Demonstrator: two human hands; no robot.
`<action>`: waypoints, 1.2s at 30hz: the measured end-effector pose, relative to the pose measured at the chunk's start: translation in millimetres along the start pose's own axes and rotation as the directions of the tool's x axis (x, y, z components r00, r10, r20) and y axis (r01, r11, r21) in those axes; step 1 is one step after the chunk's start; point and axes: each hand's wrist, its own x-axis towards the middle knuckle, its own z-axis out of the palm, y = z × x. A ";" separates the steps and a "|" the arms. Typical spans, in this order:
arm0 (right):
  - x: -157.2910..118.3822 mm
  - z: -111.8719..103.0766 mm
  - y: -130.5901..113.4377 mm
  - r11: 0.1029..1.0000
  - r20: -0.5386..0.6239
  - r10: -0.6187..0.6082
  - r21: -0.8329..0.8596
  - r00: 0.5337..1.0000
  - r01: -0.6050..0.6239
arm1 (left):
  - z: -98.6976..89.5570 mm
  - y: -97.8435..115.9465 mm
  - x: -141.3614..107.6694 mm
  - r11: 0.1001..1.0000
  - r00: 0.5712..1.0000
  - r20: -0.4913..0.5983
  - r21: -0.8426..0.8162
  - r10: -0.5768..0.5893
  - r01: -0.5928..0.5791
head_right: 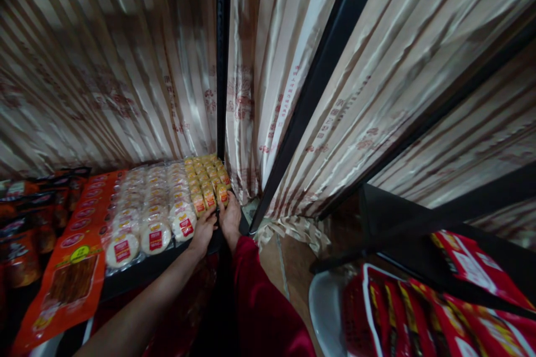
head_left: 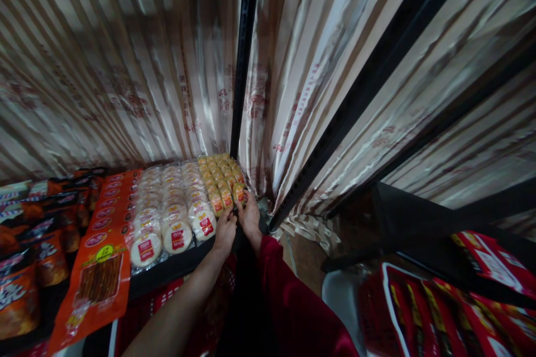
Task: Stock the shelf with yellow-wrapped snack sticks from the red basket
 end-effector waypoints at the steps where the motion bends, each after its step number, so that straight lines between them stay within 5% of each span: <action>1: 0.3 0.3 -0.3 1.000 -0.003 -0.004 -0.012 1.000 0.004 | -0.2 -1.0 0.4 1.000 1.000 0.001 0.000 -0.001 0.001; 12: -1.0 5.7 3.1 0.999 -0.008 -0.035 0.025 0.999 0.036 | -0.5 -0.5 2.2 0.998 0.999 -0.004 0.017 0.053 -0.053; 36: -7.2 3.0 1.3 0.996 0.005 -0.089 0.022 0.996 0.088 | -1.3 -0.5 6.2 0.998 1.000 -0.023 0.054 -0.020 0.021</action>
